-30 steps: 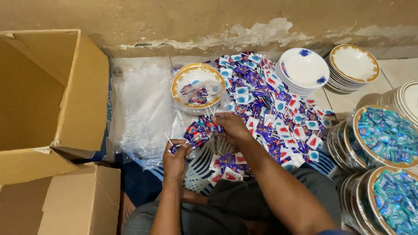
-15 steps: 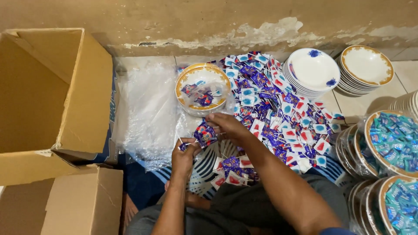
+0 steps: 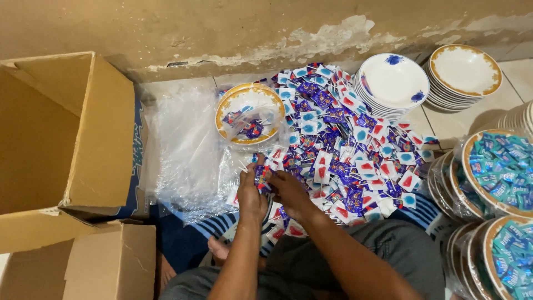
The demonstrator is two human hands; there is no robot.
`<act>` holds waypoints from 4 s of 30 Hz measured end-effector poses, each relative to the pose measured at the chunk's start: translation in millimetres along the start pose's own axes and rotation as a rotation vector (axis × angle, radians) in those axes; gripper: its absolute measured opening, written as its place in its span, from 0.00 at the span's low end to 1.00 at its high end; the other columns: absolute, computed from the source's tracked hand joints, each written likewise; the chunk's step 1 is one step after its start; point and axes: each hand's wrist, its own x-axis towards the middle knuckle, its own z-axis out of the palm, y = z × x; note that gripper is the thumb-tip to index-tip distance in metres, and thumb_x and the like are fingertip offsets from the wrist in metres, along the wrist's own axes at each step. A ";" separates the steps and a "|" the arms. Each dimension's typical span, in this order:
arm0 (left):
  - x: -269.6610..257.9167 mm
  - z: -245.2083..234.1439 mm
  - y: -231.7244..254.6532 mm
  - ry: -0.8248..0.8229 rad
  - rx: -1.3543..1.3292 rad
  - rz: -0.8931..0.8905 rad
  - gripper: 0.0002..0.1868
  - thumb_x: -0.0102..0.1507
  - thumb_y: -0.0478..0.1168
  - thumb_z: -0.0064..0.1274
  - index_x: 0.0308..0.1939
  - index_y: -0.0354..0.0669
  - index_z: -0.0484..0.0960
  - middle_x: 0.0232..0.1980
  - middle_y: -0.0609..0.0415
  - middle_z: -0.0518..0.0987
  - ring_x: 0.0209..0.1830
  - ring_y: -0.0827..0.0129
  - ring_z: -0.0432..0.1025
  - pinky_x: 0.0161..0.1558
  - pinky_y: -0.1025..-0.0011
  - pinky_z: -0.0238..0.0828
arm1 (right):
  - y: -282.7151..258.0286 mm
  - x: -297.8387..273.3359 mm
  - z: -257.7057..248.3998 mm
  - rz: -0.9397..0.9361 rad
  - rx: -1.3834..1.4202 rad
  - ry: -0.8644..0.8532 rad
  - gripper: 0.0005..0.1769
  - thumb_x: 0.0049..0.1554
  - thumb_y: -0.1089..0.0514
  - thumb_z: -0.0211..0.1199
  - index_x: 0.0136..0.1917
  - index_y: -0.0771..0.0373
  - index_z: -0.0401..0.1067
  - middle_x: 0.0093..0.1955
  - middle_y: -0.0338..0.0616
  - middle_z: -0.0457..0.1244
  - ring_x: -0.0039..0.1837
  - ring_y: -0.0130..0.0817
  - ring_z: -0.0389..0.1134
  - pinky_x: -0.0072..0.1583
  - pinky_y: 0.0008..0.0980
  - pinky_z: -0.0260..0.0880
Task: The person packages stacks of disposable plates by placing them into plastic bags along with condiment packets and then placing the filled bags into cardboard boxes.
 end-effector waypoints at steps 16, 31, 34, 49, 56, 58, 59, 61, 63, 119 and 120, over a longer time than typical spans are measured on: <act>31.0 -33.7 16.9 -0.138 0.551 -0.137 0.20 0.74 0.57 0.38 0.55 0.46 0.71 0.51 0.53 0.80 0.42 0.67 0.78 0.41 0.73 0.74 | -78.6 70.3 38.9 -0.141 -0.201 0.254 0.13 0.59 0.52 0.59 0.49 0.63 0.74 0.34 0.44 0.71 0.34 0.30 0.75 0.32 0.28 0.76; -4.6 -57.1 49.6 -0.106 1.028 -0.183 0.22 0.73 0.52 0.38 0.53 0.39 0.78 0.55 0.48 0.83 0.56 0.62 0.78 0.57 0.63 0.71 | -56.0 14.9 -200.2 -0.318 -0.990 0.127 0.20 0.63 0.49 0.50 0.57 0.57 0.79 0.57 0.48 0.72 0.50 0.39 0.74 0.52 0.42 0.73; -14.7 -47.6 53.0 -0.056 1.092 -0.210 0.19 0.73 0.50 0.42 0.55 0.41 0.80 0.53 0.48 0.84 0.56 0.63 0.76 0.62 0.65 0.70 | -60.8 15.9 -244.4 -0.128 -1.536 0.240 0.20 0.62 0.60 0.52 0.66 0.65 0.69 0.67 0.59 0.64 0.63 0.56 0.67 0.57 0.48 0.70; -7.2 -54.1 47.0 -0.198 1.560 -0.174 0.27 0.67 0.60 0.41 0.60 0.49 0.78 0.61 0.48 0.81 0.61 0.54 0.73 0.60 0.57 0.67 | -56.9 0.8 -249.7 -0.277 -1.085 0.499 0.19 0.65 0.58 0.45 0.59 0.58 0.76 0.58 0.50 0.68 0.48 0.48 0.68 0.42 0.48 0.65; -2.1 -67.8 36.8 -0.240 1.598 -0.131 0.30 0.66 0.61 0.41 0.62 0.48 0.77 0.61 0.48 0.81 0.61 0.55 0.74 0.59 0.59 0.69 | -36.8 3.3 -222.6 -0.324 -1.644 0.271 0.18 0.56 0.68 0.62 0.60 0.61 0.73 0.61 0.56 0.65 0.57 0.54 0.68 0.50 0.50 0.73; -1.8 -67.7 38.2 -0.242 1.612 -0.111 0.29 0.66 0.61 0.42 0.62 0.48 0.78 0.60 0.48 0.81 0.60 0.55 0.74 0.59 0.59 0.70 | -36.7 6.4 -216.6 -0.409 -1.817 0.225 0.11 0.56 0.68 0.62 0.53 0.62 0.74 0.51 0.55 0.68 0.48 0.50 0.71 0.43 0.45 0.74; -3.3 -65.5 40.6 -0.239 1.608 -0.111 0.28 0.66 0.60 0.43 0.61 0.48 0.78 0.59 0.48 0.82 0.59 0.56 0.75 0.58 0.59 0.70 | -46.1 1.8 -209.8 -0.311 -1.793 0.225 0.09 0.58 0.65 0.59 0.50 0.57 0.77 0.47 0.48 0.70 0.45 0.45 0.72 0.44 0.44 0.73; -5.3 -65.5 42.8 -0.227 1.603 -0.116 0.27 0.66 0.60 0.43 0.59 0.49 0.79 0.58 0.49 0.83 0.57 0.56 0.76 0.56 0.59 0.70 | -56.9 -3.3 -207.3 -0.213 -1.768 0.214 0.12 0.61 0.63 0.55 0.47 0.53 0.79 0.43 0.42 0.71 0.43 0.40 0.72 0.46 0.43 0.72; -3.3 -65.8 40.1 -0.235 1.593 -0.107 0.29 0.66 0.60 0.43 0.62 0.48 0.78 0.60 0.49 0.82 0.60 0.56 0.74 0.59 0.59 0.70 | -64.5 -3.4 -218.7 -0.248 -1.638 0.341 0.12 0.51 0.55 0.69 0.49 0.59 0.76 0.54 0.52 0.68 0.56 0.50 0.68 0.53 0.53 0.70; -5.8 -60.8 19.9 -0.437 1.742 -0.058 0.26 0.68 0.57 0.44 0.61 0.44 0.76 0.59 0.46 0.79 0.56 0.55 0.76 0.53 0.59 0.73 | -73.4 8.9 -247.0 -0.059 -0.895 0.323 0.17 0.58 0.53 0.66 0.57 0.61 0.71 0.47 0.46 0.70 0.40 0.36 0.70 0.44 0.38 0.70; -4.6 -63.1 19.9 -0.443 1.760 -0.035 0.25 0.68 0.57 0.44 0.59 0.45 0.77 0.56 0.47 0.80 0.53 0.55 0.76 0.51 0.59 0.72 | -67.4 14.3 -241.7 -0.038 -1.025 0.265 0.17 0.58 0.59 0.67 0.60 0.62 0.72 0.48 0.48 0.71 0.36 0.34 0.74 0.42 0.38 0.74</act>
